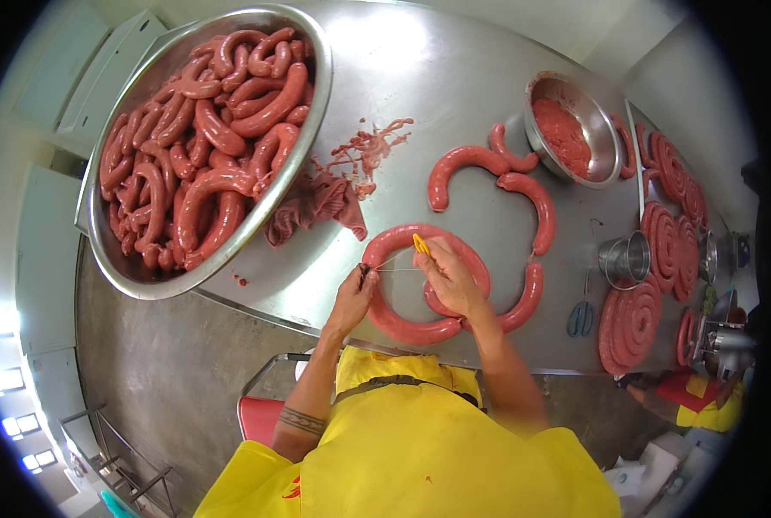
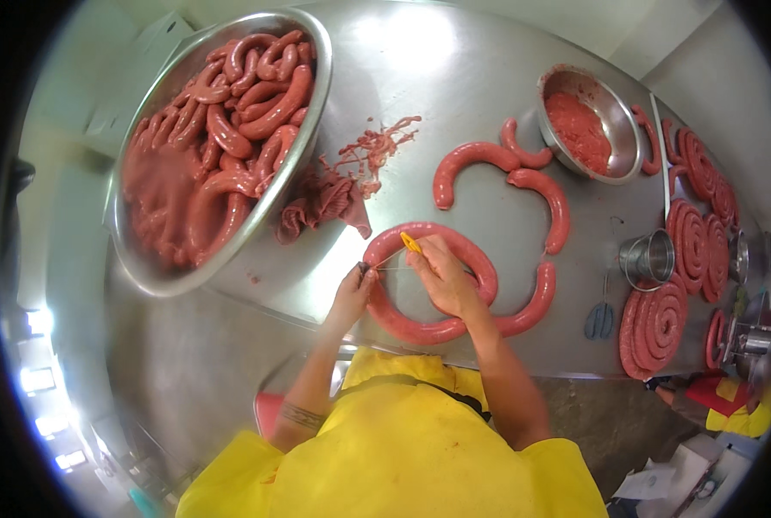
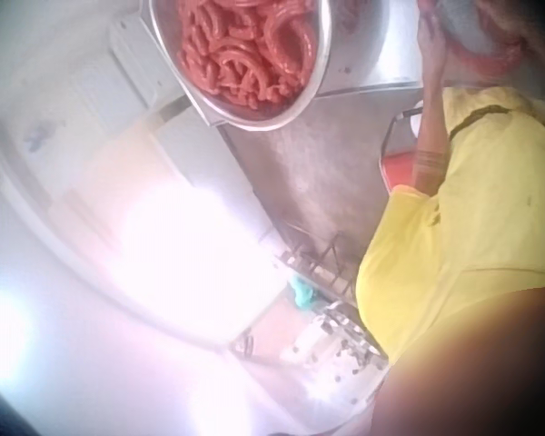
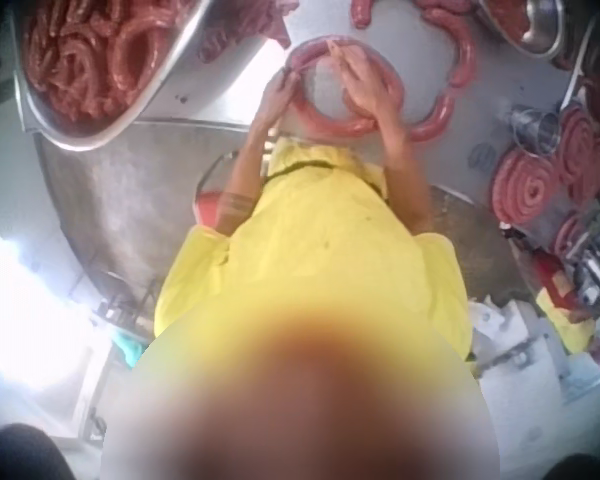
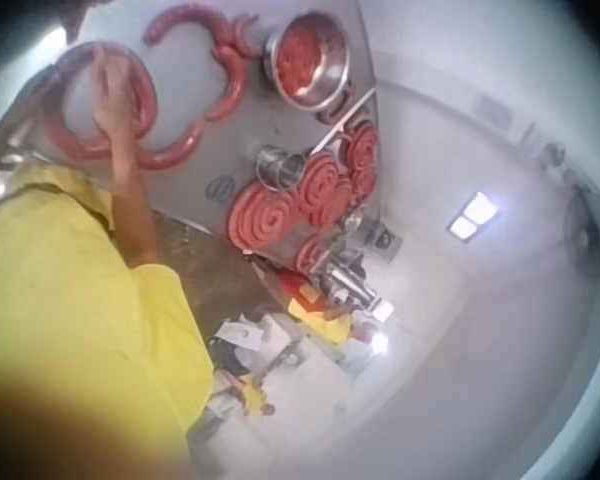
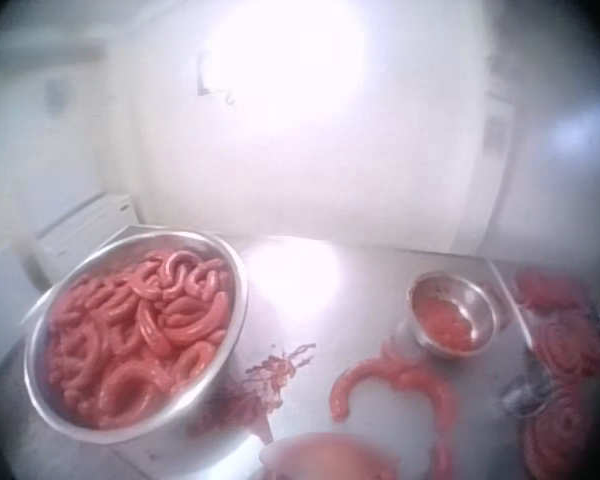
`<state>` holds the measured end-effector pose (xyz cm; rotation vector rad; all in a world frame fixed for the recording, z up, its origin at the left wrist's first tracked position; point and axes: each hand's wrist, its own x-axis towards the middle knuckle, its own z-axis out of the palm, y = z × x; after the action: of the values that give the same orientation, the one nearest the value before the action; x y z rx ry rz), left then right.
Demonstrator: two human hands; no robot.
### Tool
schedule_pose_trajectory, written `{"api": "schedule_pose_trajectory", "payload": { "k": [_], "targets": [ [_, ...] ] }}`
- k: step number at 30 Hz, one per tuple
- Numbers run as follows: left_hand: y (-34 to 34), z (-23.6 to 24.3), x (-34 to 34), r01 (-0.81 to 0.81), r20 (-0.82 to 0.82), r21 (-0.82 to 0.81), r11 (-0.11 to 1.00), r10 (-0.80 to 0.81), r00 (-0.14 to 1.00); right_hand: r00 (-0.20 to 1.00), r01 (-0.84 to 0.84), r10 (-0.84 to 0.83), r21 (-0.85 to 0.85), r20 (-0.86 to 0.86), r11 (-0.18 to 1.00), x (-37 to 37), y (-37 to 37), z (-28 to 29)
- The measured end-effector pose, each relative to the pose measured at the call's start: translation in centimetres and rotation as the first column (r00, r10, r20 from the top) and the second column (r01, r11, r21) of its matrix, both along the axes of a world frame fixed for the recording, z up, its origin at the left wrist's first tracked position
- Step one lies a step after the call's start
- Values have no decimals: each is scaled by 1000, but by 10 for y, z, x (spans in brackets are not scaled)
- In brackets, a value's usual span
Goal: The person coils a long sausage casing into a spiral on a stainless steel table, then uses a yellow tool to pierce the casing repeatedly. They cut the casing with scissors and transfer the finished coil into a large metal bowl. The process repeats with additional casing segments.
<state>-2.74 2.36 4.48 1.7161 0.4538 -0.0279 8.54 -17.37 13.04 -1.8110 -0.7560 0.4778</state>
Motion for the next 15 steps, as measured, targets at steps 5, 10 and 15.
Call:
{"api": "schedule_pose_trajectory", "payload": {
  "k": [5,10,15],
  "targets": [
    [-16,-13,-2,384,-153,578,720,-367,918,801,580,-27,763,-598,286,72,-133,69],
    [-5,-29,4,-293,-342,-505,812,123,932,500,642,-609,-209,-616,738,27,-263,31],
    [5,-3,1,-323,-35,-295,899,328,944,951,135,-187,-211,-248,968,-29,-112,-51]
  ]
}}
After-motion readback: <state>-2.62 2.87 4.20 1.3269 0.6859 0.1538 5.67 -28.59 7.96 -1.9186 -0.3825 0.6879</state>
